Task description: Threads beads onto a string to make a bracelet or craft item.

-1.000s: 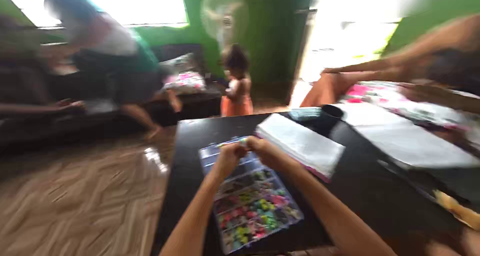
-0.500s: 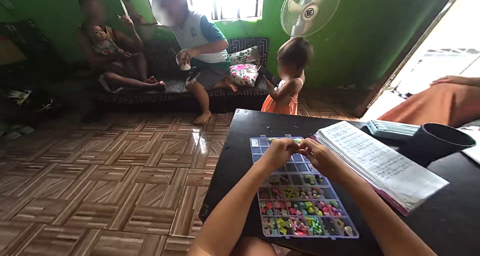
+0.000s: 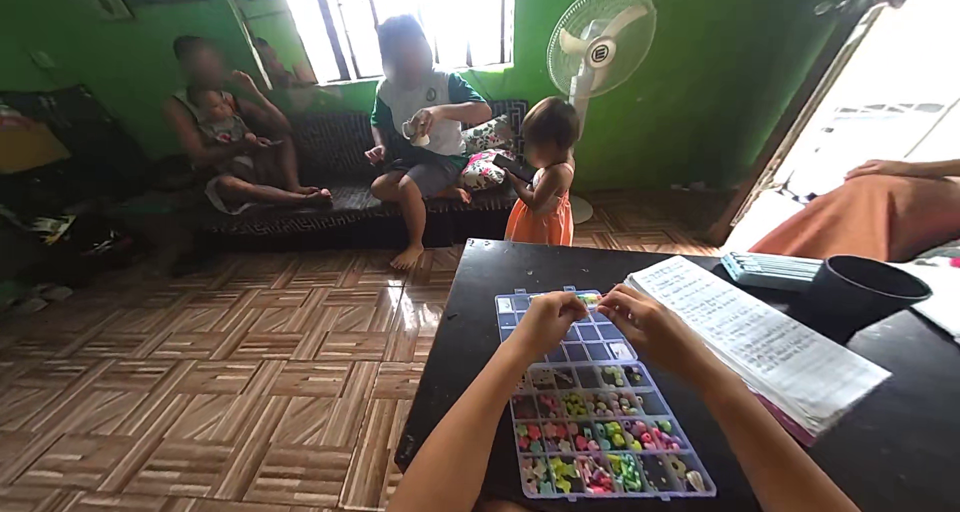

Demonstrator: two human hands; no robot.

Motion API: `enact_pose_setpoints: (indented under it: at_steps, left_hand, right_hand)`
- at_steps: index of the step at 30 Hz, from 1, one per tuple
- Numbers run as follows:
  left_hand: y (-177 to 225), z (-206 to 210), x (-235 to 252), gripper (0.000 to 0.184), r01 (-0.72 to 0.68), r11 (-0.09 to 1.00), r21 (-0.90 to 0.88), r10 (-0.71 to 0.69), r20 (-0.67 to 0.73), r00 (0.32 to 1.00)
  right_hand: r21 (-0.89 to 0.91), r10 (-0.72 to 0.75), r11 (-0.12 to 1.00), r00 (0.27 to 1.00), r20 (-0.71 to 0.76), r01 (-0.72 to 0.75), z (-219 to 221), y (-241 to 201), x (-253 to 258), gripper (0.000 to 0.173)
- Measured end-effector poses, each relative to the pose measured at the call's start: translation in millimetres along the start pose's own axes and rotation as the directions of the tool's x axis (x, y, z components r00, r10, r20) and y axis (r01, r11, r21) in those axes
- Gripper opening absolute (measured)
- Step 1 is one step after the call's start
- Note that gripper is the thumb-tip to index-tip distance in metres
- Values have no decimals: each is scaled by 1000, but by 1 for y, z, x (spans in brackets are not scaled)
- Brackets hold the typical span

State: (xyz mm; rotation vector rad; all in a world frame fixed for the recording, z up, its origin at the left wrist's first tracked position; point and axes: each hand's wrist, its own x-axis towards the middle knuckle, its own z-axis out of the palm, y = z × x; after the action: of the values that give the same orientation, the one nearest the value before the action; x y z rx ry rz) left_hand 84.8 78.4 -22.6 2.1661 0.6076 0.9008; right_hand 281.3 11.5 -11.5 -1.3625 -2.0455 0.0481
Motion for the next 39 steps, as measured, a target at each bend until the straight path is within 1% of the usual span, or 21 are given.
enact_pose_setpoints:
  at_steps: [6, 10, 13, 15, 17, 20, 22, 26, 30, 34, 39]
  left_hand:
    - [2, 0, -2, 19, 9, 1000, 30, -9, 14, 1000]
    - [3, 0, -2, 23, 37, 999, 24, -38, 53, 998]
    - [11, 0, 0, 36, 118, 985, -129, -106, 92, 990]
    - [17, 0, 0, 38, 152, 953, -262, -134, 88, 987]
    - [20, 0, 0, 36, 166, 926, -339, -141, 96, 985]
    - [18, 2, 0, 26, 181, 928, -325, -155, 105, 982]
    - [15, 2, -1, 23, 187, 932, -311, -160, 110, 981]
    - [12, -1, 0, 21, 191, 934, -301, -160, 125, 979]
    - [14, -2, 0, 23, 236, 925, -297, -200, 149, 968]
    - [11, 0, 0, 19, 228, 930, -288, -206, 105, 973]
    - [4, -2, 2, 12, 195, 936, -292, -184, 66, 981]
  right_hand:
    - [-10, -4, 1000, 1000, -3, 3, 1, -2, -3, 19]
    - [12, 13, 1000, 1000, -8, -13, -1, -1, -5, 18]
    - [40, -22, 999, 1000, -2, 22, 1, 0, -5, 16]
    - [41, -73, 996, 997, -29, 74, 5, 0, -5, 19]
    - [51, -89, 995, 995, -43, 91, 7, -1, -6, 22]
    - [67, -81, 994, 996, -21, 82, 6, -2, -7, 22]
    - [87, -86, 992, 996, -12, 86, 6, -2, -7, 21]
    - [132, -85, 988, 996, 6, 83, 6, -2, -7, 22]
    - [161, -97, 982, 995, -24, 99, 6, 3, -8, 18]
    - [182, -81, 979, 995, -53, 89, 3, 6, -8, 16]
    - [167, -55, 984, 997, -61, 64, 2, 4, -6, 18]
